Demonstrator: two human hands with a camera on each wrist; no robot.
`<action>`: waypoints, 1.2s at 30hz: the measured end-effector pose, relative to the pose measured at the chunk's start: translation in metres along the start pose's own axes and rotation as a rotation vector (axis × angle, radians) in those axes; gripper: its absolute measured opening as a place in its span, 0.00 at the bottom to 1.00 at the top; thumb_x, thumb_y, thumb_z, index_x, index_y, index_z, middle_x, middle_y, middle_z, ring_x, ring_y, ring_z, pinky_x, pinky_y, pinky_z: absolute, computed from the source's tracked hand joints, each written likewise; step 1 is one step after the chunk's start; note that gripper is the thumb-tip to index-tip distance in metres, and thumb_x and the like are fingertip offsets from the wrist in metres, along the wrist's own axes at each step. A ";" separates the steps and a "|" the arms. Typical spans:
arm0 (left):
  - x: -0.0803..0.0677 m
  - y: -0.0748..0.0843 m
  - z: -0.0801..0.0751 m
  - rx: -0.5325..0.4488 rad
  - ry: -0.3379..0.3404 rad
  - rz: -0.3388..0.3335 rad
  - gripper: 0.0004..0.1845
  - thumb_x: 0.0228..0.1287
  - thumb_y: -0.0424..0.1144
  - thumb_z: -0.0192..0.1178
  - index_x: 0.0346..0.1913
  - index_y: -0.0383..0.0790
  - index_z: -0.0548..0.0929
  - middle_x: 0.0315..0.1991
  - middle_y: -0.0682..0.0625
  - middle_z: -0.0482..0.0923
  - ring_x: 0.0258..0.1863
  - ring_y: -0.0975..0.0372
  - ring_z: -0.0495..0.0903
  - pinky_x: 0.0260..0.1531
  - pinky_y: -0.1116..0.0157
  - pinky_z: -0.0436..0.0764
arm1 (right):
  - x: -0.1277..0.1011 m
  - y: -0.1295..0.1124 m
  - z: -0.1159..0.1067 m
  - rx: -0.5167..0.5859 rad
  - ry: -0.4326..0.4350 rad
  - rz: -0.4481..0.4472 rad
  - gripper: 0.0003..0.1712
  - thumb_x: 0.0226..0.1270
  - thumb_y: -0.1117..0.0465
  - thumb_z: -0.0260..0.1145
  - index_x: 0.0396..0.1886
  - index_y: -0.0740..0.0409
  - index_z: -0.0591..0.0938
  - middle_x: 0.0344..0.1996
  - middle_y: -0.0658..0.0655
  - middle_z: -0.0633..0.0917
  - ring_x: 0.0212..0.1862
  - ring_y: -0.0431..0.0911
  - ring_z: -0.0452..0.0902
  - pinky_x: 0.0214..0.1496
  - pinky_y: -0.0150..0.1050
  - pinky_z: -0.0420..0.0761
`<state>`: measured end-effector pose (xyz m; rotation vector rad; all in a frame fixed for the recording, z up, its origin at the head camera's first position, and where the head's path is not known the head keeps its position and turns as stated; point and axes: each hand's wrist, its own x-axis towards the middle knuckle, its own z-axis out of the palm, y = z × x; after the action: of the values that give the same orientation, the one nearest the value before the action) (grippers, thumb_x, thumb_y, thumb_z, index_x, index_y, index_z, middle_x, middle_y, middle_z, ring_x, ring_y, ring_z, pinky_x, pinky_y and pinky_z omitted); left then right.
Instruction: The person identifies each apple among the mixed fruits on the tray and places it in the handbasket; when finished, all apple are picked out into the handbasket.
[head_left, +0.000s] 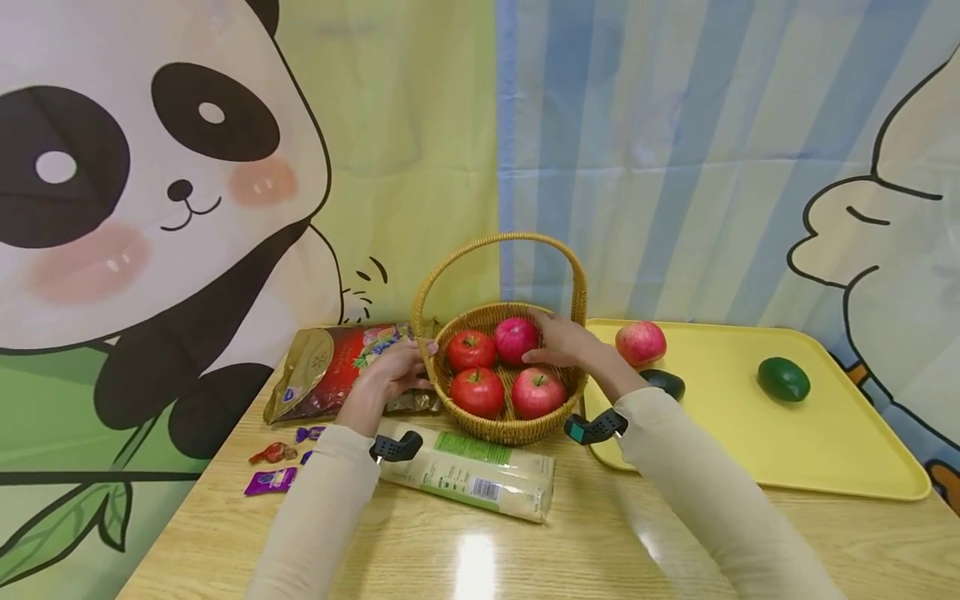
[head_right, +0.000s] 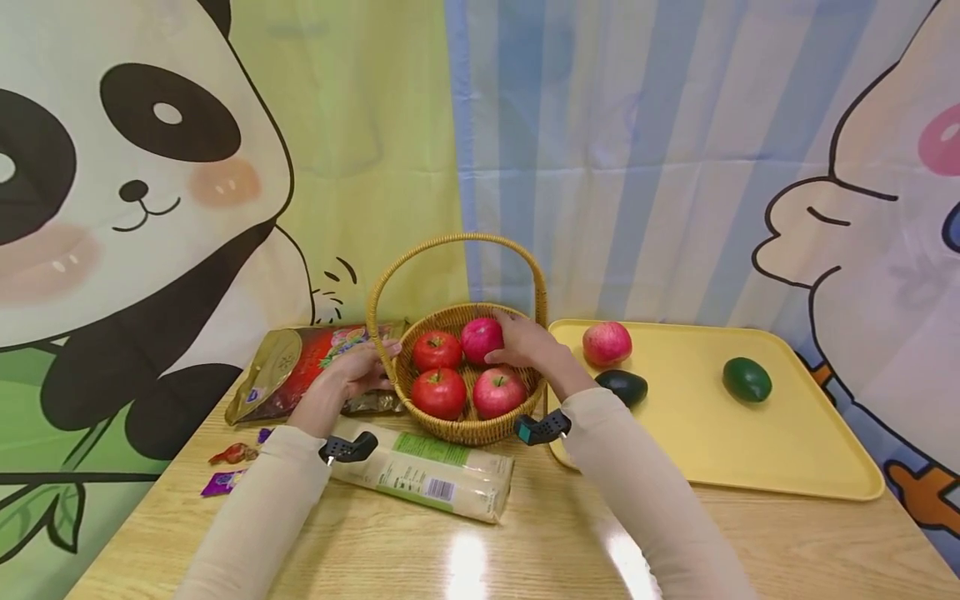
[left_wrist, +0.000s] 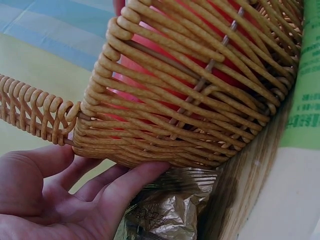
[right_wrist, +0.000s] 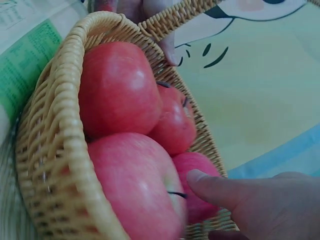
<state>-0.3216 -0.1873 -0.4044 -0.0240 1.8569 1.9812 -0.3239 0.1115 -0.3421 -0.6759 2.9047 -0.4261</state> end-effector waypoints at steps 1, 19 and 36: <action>0.000 0.000 0.000 0.000 0.003 0.000 0.29 0.77 0.40 0.45 0.74 0.32 0.55 0.71 0.33 0.60 0.71 0.43 0.62 0.61 0.45 0.73 | -0.003 0.000 -0.004 -0.007 -0.012 -0.011 0.50 0.64 0.48 0.68 0.76 0.61 0.53 0.70 0.71 0.65 0.68 0.64 0.66 0.69 0.56 0.68; -0.002 0.000 0.001 -0.011 0.009 -0.005 0.28 0.77 0.40 0.46 0.73 0.32 0.57 0.70 0.34 0.62 0.71 0.44 0.62 0.60 0.44 0.73 | -0.088 0.061 -0.042 0.116 -0.068 -0.257 0.36 0.64 0.57 0.69 0.68 0.66 0.69 0.56 0.68 0.79 0.54 0.60 0.79 0.56 0.53 0.79; 0.000 -0.001 0.001 0.017 0.026 0.008 0.26 0.77 0.41 0.46 0.72 0.32 0.61 0.68 0.33 0.64 0.68 0.43 0.66 0.57 0.47 0.78 | -0.098 0.146 -0.052 0.072 0.125 0.039 0.37 0.66 0.57 0.67 0.67 0.75 0.65 0.63 0.77 0.70 0.61 0.70 0.71 0.58 0.62 0.75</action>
<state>-0.3211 -0.1862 -0.4047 -0.0380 1.8931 1.9788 -0.3066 0.2935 -0.3305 -0.6013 2.9966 -0.5856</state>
